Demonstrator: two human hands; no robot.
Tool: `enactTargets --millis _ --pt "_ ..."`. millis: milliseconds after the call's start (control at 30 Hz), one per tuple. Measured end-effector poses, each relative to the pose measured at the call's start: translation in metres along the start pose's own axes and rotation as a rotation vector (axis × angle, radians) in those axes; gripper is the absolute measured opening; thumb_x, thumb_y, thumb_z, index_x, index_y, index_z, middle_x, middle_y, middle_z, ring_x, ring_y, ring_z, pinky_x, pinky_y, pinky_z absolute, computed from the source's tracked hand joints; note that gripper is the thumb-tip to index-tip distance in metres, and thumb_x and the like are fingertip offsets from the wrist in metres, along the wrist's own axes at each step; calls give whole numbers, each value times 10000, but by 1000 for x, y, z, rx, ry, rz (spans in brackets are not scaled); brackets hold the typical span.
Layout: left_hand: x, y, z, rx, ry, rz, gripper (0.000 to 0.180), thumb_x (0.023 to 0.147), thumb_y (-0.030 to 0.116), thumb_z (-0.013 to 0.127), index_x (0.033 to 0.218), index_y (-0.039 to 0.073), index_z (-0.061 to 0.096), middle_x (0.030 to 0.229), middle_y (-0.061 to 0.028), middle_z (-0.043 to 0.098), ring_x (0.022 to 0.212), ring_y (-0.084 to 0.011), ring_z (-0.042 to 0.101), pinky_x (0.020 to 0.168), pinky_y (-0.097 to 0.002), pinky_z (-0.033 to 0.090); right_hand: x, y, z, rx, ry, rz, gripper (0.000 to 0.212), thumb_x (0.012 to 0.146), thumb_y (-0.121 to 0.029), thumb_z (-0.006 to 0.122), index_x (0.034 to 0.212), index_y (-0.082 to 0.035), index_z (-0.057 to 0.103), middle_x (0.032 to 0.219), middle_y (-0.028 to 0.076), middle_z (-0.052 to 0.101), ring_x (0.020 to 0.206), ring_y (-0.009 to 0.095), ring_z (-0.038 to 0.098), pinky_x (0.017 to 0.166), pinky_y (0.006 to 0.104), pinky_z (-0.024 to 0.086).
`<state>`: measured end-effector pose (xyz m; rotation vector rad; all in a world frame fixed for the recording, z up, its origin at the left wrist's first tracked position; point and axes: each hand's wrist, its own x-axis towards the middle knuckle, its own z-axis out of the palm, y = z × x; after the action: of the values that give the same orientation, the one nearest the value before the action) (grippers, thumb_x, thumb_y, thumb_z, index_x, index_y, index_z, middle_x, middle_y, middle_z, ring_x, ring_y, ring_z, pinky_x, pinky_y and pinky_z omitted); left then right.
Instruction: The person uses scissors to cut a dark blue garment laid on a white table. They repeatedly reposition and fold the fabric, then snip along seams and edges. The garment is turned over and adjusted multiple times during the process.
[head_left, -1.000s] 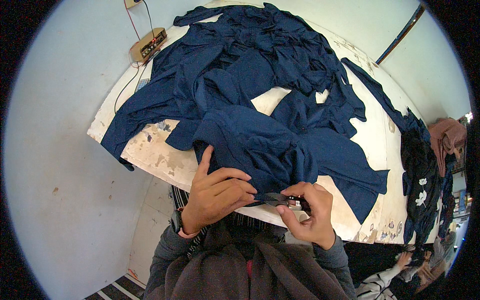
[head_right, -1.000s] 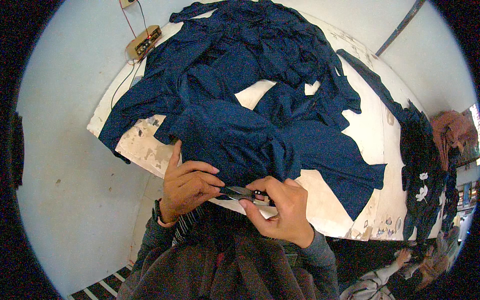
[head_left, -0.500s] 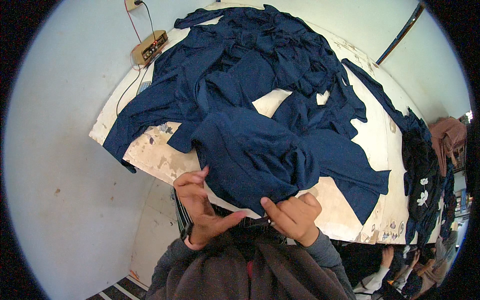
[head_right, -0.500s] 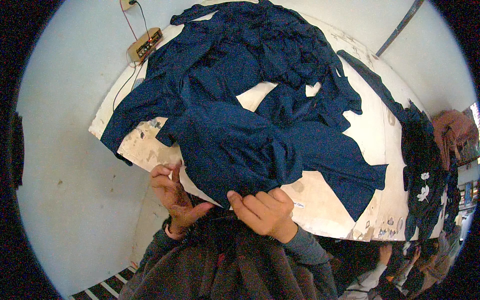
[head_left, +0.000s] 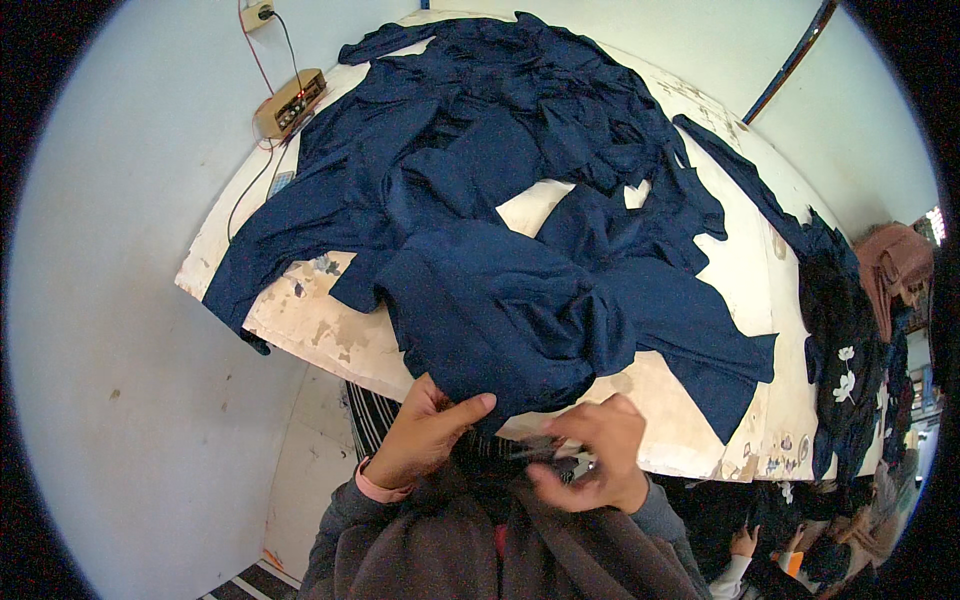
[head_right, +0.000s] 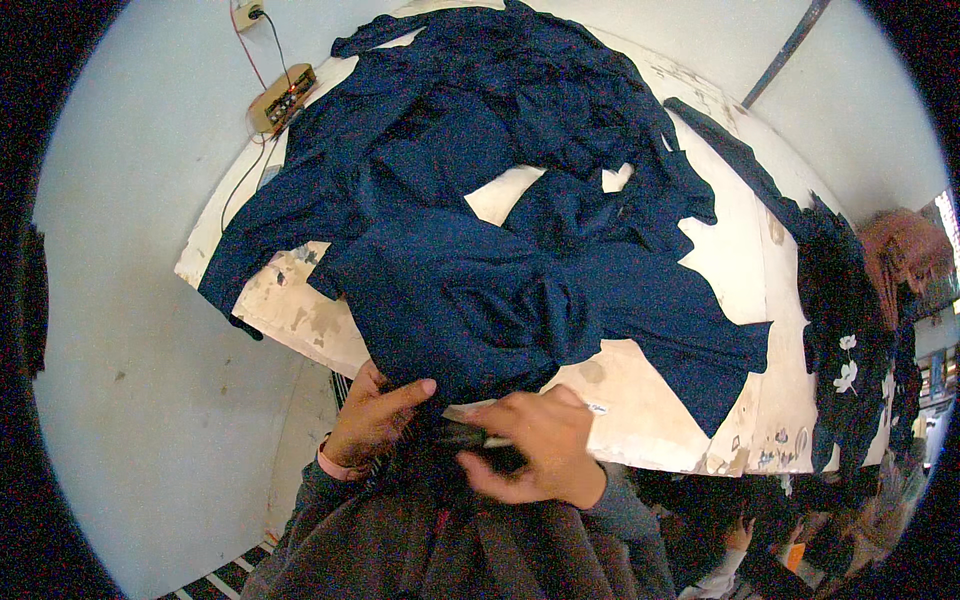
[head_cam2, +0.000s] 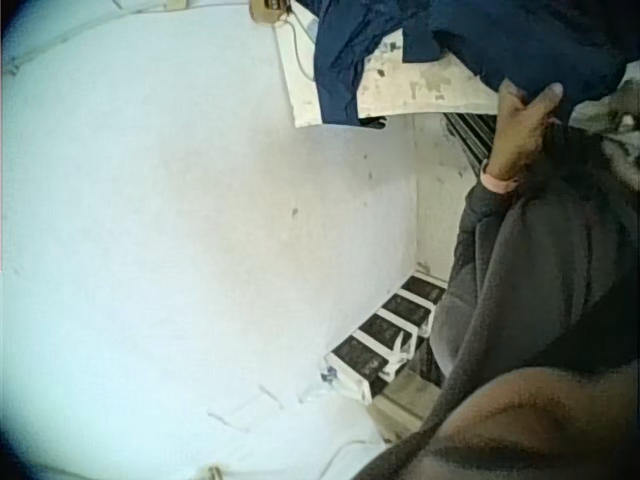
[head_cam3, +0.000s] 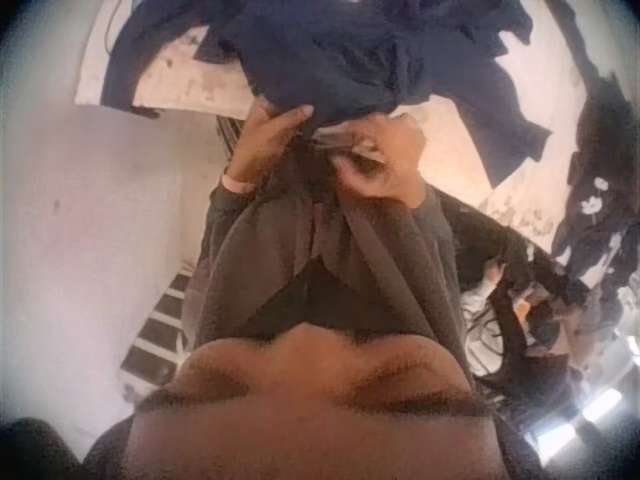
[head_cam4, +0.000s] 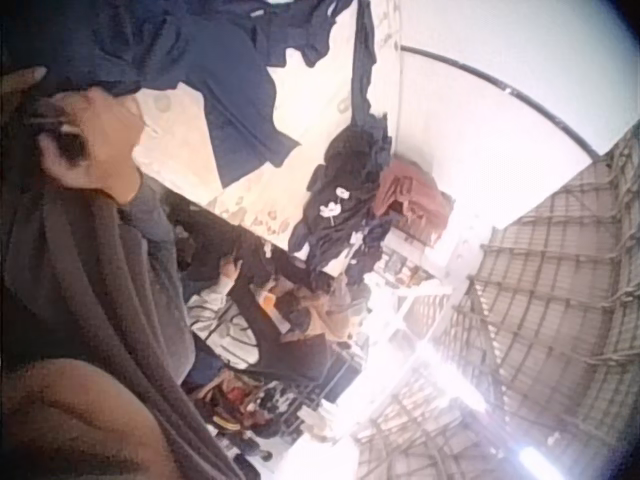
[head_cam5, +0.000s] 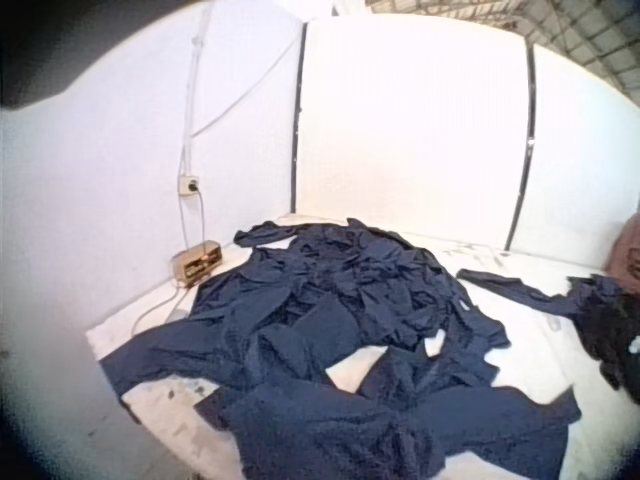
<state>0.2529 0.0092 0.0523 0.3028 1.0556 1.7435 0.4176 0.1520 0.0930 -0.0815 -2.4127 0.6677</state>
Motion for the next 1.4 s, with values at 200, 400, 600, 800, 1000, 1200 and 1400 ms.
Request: enactTargets --millis 200,400,600,800,1000,1200,1400 --pt "1 -1 -7 51 -51 75 452 940 20 692 1371 -26 567 1313 -101 672 1192 -188 642 1074 -364 482 10 17 -17 -161 52 174 288 779 -166 821 1042 -94 725 847 28 720 680 196 648 640 349 349" --pt "-3 3 -4 72 -27 14 506 892 -36 687 1377 -12 545 1316 -112 661 1206 -238 643 1089 -395 478 19 23 -15 -85 -44 130 240 796 -185 813 1005 -101 731 796 15 692 657 187 632 613 345 342" --pt "-3 5 -3 112 -43 6 499 895 -26 689 1373 -13 546 1304 -110 664 1201 -233 644 1083 -386 481 19 23 -8 -123 -45 74 207 805 -194 808 977 -108 732 788 9 691 640 185 618 604 345 343" --pt "-2 2 -3 41 -34 28 463 914 -20 676 1362 -19 560 1315 -111 666 1197 -229 647 1066 -375 492 19 22 -6 -113 54 69 233 788 -190 815 994 -127 727 789 -12 685 622 179 597 596 347 336" --pt "2 1 -3 -40 -50 -14 532 919 -63 625 1431 7 498 1373 -131 632 1253 -284 626 1092 -426 497 13 20 -1 -195 -147 -109 398 676 -219 753 1073 -188 738 816 -51 676 630 137 607 586 331 345" --pt "3 5 -8 -182 4 -24 515 956 -94 529 1456 6 455 1400 -181 596 1263 -345 612 1021 -536 573 0 20 -7 204 38 -8 361 695 -211 818 1033 -120 729 882 4 726 655 163 634 592 327 363" --pt "2 6 -11 -226 -29 -16 483 971 -108 482 1440 6 469 1421 -193 576 1263 -349 613 1012 -538 585 -12 34 7 193 139 435 305 767 -148 851 1032 -73 718 898 49 721 745 178 628 668 330 410"
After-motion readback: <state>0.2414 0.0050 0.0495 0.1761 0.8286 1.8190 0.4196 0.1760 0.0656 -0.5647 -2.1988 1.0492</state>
